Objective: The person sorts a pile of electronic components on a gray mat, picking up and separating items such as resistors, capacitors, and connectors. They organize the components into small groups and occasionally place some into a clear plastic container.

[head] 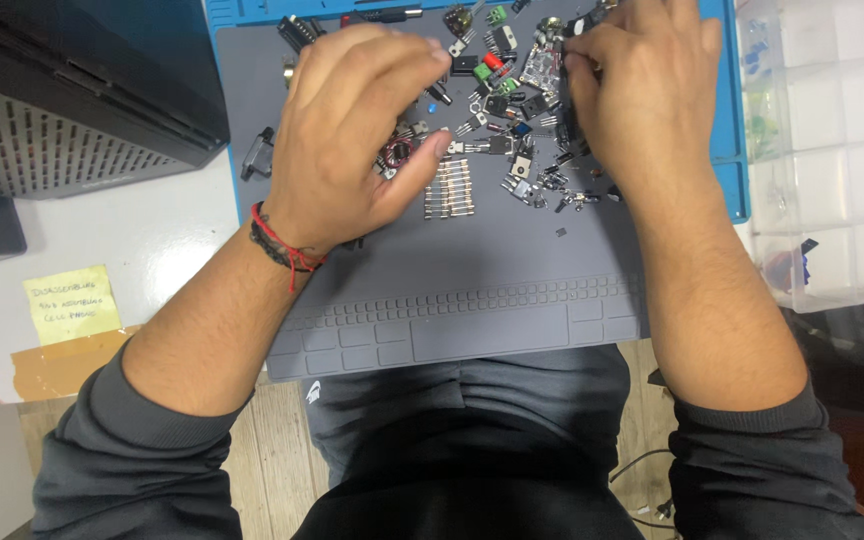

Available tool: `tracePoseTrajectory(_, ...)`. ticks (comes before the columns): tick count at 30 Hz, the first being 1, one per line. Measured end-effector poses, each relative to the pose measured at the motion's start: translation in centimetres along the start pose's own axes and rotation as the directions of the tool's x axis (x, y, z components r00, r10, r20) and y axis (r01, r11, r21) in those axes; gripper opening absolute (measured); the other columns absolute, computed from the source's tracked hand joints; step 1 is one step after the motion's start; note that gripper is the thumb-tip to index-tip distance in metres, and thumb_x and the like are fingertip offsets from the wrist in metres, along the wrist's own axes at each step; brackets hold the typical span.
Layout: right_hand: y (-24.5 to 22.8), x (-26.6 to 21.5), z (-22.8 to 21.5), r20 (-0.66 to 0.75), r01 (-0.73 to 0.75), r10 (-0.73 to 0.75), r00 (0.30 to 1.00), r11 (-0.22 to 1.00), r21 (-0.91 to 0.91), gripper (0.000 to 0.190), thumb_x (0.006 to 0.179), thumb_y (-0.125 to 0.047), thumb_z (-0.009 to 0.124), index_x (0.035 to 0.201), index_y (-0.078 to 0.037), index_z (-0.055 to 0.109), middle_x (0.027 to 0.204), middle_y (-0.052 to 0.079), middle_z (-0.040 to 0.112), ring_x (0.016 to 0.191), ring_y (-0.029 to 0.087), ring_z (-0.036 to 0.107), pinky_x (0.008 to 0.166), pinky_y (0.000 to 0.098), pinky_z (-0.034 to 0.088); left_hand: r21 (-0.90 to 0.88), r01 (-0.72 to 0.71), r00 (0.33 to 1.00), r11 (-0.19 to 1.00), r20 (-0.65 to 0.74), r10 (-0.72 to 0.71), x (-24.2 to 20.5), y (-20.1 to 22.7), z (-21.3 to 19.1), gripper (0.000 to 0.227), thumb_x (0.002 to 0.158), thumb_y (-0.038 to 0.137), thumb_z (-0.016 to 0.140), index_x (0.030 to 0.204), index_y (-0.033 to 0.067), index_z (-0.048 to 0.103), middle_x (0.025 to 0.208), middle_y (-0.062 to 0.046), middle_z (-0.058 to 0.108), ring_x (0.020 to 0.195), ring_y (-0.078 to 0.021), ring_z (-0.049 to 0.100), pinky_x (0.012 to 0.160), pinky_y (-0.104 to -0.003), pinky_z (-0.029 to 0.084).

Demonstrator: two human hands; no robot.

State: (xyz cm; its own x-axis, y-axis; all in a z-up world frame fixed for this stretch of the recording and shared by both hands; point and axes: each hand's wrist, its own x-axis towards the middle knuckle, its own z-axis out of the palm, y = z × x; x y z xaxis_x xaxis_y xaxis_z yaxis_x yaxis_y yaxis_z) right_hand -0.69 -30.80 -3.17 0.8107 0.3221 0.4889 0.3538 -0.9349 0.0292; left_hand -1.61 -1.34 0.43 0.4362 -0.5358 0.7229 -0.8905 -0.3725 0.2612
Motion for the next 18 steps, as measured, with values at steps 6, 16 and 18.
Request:
tracePoseTrajectory(6,-0.2,-0.1,-0.1,0.043,-0.002,0.001,0.999,0.999,0.034,0.015,0.095,-0.006,0.084,0.095,-0.009,0.069,0.108,0.012,0.057,0.099,0.036,0.054,0.062,0.0464,0.036,-0.011,0.040,0.999,0.999,0.001,-0.040,0.0,0.0,0.0,0.031,0.104,0.011,0.072,0.130,-0.0029,0.061,0.131,-0.019,0.061,0.118,-0.0429,0.062,0.102,-0.054,0.050)
tracePoseTrajectory(16,-1.8,-0.7,-2.4,0.096,0.102,-0.176,0.980,0.851,0.515,0.007,0.113,0.008,0.062,0.108,0.005,0.058,0.104,0.017,0.062,0.095,0.036,0.055,0.085,0.0471,0.041,-0.013,-0.086,0.988,0.996,0.127,0.087,0.4,-0.5,-0.6,0.018,0.091,0.008,0.068,0.108,0.0019,0.070,0.123,-0.015,0.064,0.119,-0.0406,0.059,0.094,-0.054,0.047)
tracePoseTrajectory(18,-2.7,-0.5,-3.0,0.132,0.116,-0.232,0.964,0.809,0.576,0.009,0.109,0.007,0.070,0.108,0.002,0.062,0.099,0.014,0.062,0.089,0.032,0.055,0.088,0.0453,0.043,-0.013,-0.081,0.988,0.997,0.127,0.082,0.3,-0.5,-0.8,0.018,0.088,0.005,0.067,0.105,0.0018,0.070,0.122,-0.015,0.064,0.117,-0.0396,0.059,0.094,-0.054,0.047)
